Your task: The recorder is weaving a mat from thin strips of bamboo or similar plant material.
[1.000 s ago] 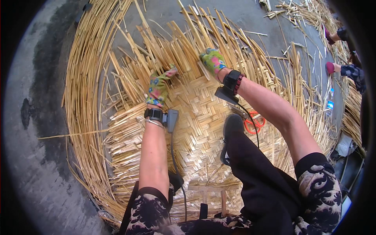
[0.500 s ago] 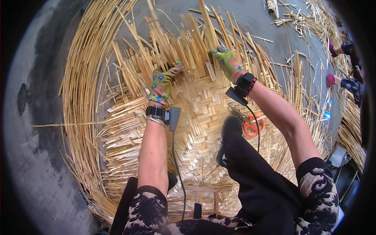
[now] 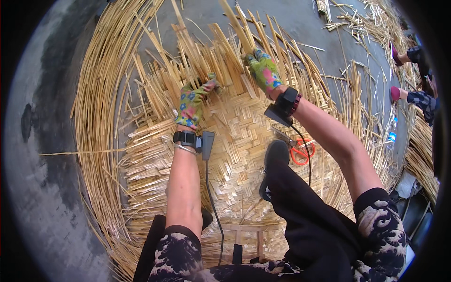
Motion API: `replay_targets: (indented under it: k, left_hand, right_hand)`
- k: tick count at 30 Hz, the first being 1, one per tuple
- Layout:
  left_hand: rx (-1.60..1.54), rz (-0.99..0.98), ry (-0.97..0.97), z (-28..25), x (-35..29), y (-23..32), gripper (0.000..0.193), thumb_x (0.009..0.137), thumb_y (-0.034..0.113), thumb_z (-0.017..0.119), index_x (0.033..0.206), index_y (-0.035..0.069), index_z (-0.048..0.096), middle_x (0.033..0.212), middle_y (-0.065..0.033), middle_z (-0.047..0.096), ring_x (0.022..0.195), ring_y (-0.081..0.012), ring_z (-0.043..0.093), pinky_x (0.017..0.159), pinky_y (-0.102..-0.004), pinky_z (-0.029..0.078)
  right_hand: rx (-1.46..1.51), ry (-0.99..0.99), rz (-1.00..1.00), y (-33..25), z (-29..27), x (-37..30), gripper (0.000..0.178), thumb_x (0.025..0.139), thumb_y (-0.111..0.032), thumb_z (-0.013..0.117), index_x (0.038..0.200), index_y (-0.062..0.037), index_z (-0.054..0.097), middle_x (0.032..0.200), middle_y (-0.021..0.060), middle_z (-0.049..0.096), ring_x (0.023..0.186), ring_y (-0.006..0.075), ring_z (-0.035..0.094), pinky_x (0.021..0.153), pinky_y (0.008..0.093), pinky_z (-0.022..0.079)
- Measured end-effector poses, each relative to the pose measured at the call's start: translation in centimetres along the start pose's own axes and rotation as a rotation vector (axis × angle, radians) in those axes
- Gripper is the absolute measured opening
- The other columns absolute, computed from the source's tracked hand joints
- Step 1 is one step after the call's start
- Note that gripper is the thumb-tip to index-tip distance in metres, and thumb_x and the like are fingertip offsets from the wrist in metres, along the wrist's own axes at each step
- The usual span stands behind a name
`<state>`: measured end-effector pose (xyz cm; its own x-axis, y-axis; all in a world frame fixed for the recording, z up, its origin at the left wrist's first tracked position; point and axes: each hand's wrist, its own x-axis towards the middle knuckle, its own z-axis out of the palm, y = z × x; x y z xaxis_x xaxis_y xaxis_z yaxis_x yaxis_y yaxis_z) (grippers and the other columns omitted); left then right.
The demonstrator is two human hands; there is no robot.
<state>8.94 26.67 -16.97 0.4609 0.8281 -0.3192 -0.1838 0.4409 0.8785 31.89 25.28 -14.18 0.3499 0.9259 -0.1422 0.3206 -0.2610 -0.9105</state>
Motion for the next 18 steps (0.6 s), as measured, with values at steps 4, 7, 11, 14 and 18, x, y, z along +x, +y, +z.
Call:
replay_targets:
  k: [4,7,11,14,18]
  left_hand:
    - [-0.044,0.050,0.076,2.6,-0.4,1.6,0.022,0.085,-0.004,0.039,0.102,-0.010,0.050,0.086,-0.0095,0.057,0.069,-0.0154,0.057,0.062,-0.0192,0.045]
    - [-0.493,-0.084,-0.058,-1.6,0.9,-1.4,0.022,0.085,-0.004,0.039,0.103,-0.010,0.051,0.086,-0.0089,0.059,0.070,-0.0150,0.057,0.061,-0.0193,0.046]
    - [0.053,0.087,-0.126,-4.4,1.4,-2.0,0.023,0.085,-0.004,0.038,0.105,-0.009,0.050,0.089,-0.0093,0.058,0.072,-0.0154,0.057,0.061,-0.0192,0.046]
    - [0.128,-0.116,-0.082,-1.3,-0.2,0.1,0.038,0.093,0.009,0.024,0.126,-0.007,0.034,0.103,-0.0078,0.050,0.089,-0.0087,0.049,0.081,-0.0195,0.040]
    - [0.039,-0.114,-0.057,-0.4,0.2,0.6,0.041,0.092,0.011,0.025,0.131,-0.003,0.026,0.108,-0.0059,0.046,0.089,-0.0097,0.047,0.083,-0.0192,0.039]
  right_hand:
    - [-0.279,-0.052,-0.006,0.4,-0.8,0.2,0.018,0.076,-0.018,0.052,0.082,-0.0016,0.058,0.076,0.0199,0.059,0.072,0.0329,0.058,0.060,0.0371,0.044]
    - [0.045,-0.093,0.185,3.3,0.6,2.7,0.016,0.075,-0.016,0.053,0.080,-0.0021,0.058,0.075,0.0177,0.058,0.070,0.0311,0.057,0.061,0.0367,0.044]
    - [0.081,-0.350,-0.028,6.4,0.3,4.1,0.018,0.085,-0.015,0.051,0.089,0.0006,0.058,0.078,0.0059,0.061,0.067,0.0145,0.057,0.062,0.0266,0.046]
    - [-0.125,-0.092,-0.109,6.3,0.2,2.1,0.017,0.085,-0.015,0.050,0.092,-0.0011,0.058,0.079,0.0053,0.062,0.068,0.0122,0.057,0.060,0.0250,0.045]
    - [0.047,0.053,0.118,7.6,-0.4,1.3,0.015,0.086,-0.015,0.050,0.092,-0.0036,0.057,0.078,0.0031,0.062,0.067,0.0097,0.057,0.055,0.0232,0.044]
